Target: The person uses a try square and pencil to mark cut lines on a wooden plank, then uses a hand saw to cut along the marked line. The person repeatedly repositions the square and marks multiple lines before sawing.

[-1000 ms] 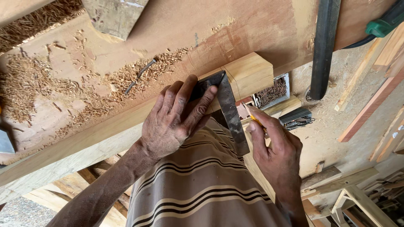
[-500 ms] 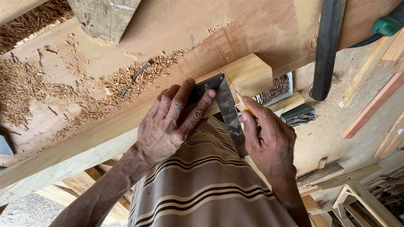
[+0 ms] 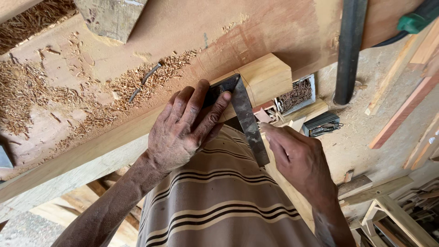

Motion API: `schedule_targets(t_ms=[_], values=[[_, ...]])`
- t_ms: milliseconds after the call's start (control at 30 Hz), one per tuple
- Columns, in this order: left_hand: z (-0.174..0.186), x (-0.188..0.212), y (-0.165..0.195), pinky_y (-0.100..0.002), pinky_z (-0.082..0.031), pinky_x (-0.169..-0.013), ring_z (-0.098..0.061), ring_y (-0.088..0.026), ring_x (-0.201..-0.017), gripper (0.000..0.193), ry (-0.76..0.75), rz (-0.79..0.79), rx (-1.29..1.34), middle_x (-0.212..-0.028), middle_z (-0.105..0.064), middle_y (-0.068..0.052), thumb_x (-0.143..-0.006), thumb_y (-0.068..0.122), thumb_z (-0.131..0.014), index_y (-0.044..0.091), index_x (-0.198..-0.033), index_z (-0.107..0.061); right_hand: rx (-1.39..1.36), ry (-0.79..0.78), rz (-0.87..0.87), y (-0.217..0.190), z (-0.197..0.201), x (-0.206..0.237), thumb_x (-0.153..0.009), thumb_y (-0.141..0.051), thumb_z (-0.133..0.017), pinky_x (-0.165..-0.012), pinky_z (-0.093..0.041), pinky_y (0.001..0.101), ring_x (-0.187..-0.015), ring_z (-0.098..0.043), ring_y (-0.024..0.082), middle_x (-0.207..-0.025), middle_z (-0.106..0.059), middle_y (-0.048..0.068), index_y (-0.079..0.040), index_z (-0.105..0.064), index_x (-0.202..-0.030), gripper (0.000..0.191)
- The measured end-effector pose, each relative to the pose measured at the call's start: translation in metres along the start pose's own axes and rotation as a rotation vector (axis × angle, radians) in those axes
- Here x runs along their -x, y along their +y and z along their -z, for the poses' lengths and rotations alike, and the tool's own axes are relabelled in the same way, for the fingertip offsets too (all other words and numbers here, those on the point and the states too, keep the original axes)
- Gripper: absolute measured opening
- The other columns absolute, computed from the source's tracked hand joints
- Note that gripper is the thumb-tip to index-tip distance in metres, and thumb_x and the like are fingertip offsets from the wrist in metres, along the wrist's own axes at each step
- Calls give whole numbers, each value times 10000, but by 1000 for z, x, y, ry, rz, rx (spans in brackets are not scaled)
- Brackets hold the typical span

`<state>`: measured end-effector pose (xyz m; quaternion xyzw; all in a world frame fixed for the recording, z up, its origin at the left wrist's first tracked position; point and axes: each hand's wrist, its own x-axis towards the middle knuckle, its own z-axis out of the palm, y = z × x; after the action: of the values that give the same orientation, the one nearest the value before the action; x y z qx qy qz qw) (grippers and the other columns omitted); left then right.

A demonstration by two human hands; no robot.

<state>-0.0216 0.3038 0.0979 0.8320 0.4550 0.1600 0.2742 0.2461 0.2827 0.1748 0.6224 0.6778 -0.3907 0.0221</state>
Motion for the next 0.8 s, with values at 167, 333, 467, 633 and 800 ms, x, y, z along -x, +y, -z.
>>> schedule_targets(t_ms=[167, 333, 467, 633, 800], values=[[-7, -1, 0, -480, -514, -1070, -558, -367, -1261, 737, 53, -6, -28, -1479, -508, -221, -965, 413, -762, 159, -1587, -460, -368, 321, -60, 11, -44, 23, -1138, -104, -480, -696, -598, 305, -915, -746, 204, -1037, -749, 121, -11, -659, -1314, 267], [14, 12, -11, -492, -499, -1074, -533, -422, -1301, 895, 191, 32, 168, -1502, -467, -268, -970, 520, -758, 31, -1595, -344, -978, 306, -181, 3, -103, 25, -1111, -161, -556, -550, -495, 275, -637, -594, 129, -872, -712, 121, -22, -641, -1097, 163], [67, 93, -38, -538, -517, -1021, -578, -425, -1215, 808, -69, 220, -82, -1422, -557, -284, -975, 516, -725, -10, -1515, -434, -1124, 630, -146, 15, -91, 31, -1117, -188, -559, -475, -462, 280, -562, -557, 103, -764, -619, 60, -82, -582, -982, 173], [58, 166, -30, -525, -520, -1093, -571, -391, -1314, 711, -94, 178, -209, -1459, -587, -221, -943, 492, -702, 114, -1509, -497, -1212, 966, -262, 39, -59, 59, -1135, -155, -603, -534, -481, 308, -721, -624, 153, -886, -630, 69, -66, -597, -1053, 121], [36, 171, -24, -554, -515, -890, -562, -382, -1091, 1036, -212, 366, -160, -1303, -595, -215, -710, 598, -834, 18, -1486, -466, -1232, 987, -173, 41, -62, 84, -1123, -185, -623, -543, -477, 284, -604, -542, 140, -841, -654, 81, -75, -617, -1069, 123]])
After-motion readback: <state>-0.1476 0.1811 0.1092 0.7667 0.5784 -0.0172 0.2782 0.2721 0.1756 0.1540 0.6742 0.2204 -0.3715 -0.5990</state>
